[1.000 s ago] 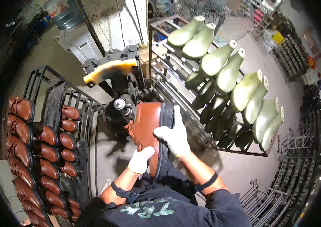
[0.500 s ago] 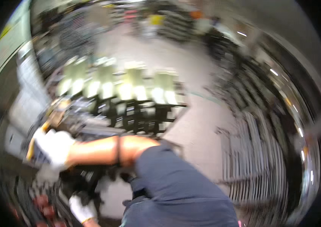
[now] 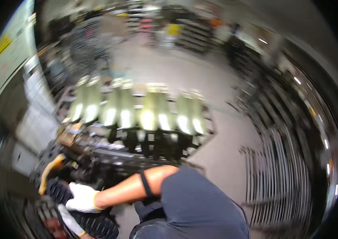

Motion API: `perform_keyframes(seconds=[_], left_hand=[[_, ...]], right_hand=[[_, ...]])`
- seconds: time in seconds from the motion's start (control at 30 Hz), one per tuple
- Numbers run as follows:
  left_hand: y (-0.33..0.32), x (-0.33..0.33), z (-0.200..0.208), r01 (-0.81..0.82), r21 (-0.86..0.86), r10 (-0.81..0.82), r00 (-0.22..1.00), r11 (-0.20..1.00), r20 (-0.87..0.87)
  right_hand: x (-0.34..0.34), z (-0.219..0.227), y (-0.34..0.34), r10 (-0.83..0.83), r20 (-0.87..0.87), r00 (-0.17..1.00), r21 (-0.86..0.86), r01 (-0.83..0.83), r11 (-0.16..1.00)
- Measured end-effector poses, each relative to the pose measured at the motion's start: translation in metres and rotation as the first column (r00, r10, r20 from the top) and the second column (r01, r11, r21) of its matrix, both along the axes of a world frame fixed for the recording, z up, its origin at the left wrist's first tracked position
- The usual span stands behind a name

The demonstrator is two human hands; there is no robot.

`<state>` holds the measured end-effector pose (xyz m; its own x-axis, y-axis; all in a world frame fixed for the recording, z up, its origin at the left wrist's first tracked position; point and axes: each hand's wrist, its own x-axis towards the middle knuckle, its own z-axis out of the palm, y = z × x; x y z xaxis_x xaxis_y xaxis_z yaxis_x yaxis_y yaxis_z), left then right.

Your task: Operating a shoe manufacturing machine to shape and attach soles to leather shoes.

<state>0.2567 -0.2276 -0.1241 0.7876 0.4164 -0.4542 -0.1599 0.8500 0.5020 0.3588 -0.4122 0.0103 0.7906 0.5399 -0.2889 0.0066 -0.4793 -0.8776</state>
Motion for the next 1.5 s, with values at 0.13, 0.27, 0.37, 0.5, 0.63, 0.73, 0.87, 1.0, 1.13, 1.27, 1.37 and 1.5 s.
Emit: perform_keyframes(seconds=[0.13, 0.27, 0.37, 0.5, 0.63, 0.73, 0.87, 1.0, 1.13, 1.27, 1.37, 1.5], left_hand=[[0.045, -0.054, -0.134, -0.009, 0.661, 0.14, 0.979, 0.751, -0.145], [-0.009, -0.02, 0.018, 0.103, 0.641, -0.037, 0.993, 0.76, -0.115], [-0.012, -0.016, 0.027, 0.06, 0.595, -0.049, 0.998, 0.802, -0.034], [-0.028, -0.018, 0.053, 0.108, 0.553, -0.206, 0.971, 0.826, 0.118], [-0.049, -0.039, 0.053, 0.228, 0.567, -0.286, 0.958, 0.792, 0.014], [-0.051, -0.053, 0.035, 0.27, 0.695, -0.334, 0.942, 0.666, -0.046], [-0.067, -0.049, 0.039, 0.236, 0.717, -0.374, 0.927, 0.656, 0.036], [-0.08, -0.064, 0.057, 0.367, 0.862, -0.192, 0.928, 0.349, -0.318], [-0.105, -0.131, 0.055, 0.342, 0.869, -0.145, 0.939, 0.357, -0.311], [-0.094, -0.208, -0.003, 0.431, 0.826, -0.593, 0.791, 0.363, -0.152], [-0.023, -0.288, -0.169, 0.308, 0.942, -0.6, 0.732, -0.13, -0.322], [-0.055, -0.288, -0.157, 0.136, -0.141, -0.138, 0.99, 0.981, -0.008]], right_hand=[[-0.013, 0.014, 0.019, 0.029, 0.022, 0.999, 0.068, -0.03, 0.997], [-0.017, 0.006, 0.017, -0.015, 0.016, 1.0, 0.256, 0.011, 0.967], [-0.028, 0.005, 0.016, 0.053, -0.096, 0.994, 0.448, -0.005, 0.894], [-0.066, -0.021, -0.002, -0.038, -0.056, 0.998, 0.381, 0.057, 0.923], [-0.085, -0.017, -0.02, -0.124, -0.172, 0.977, 0.253, 0.165, 0.953], [-0.101, -0.039, -0.024, -0.203, -0.044, 0.978, 0.239, 0.208, 0.949], [-0.1, -0.047, -0.026, -0.26, 0.118, 0.958, 0.354, 0.204, 0.913], [-0.111, -0.051, -0.024, -0.341, 0.182, 0.922, 0.339, 0.267, 0.902], [-0.175, -0.103, -0.037, -0.432, -0.073, 0.899, 0.234, 0.437, 0.869], [-0.234, -0.122, -0.11, 0.328, 0.071, 0.942, -0.03, -0.326, 0.945], [-0.241, -0.095, -0.087, 0.53, -0.251, 0.81, 0.223, -0.484, 0.846], [-0.225, -0.105, -0.063, 0.469, -0.511, 0.72, 0.333, -0.338, 0.88]])
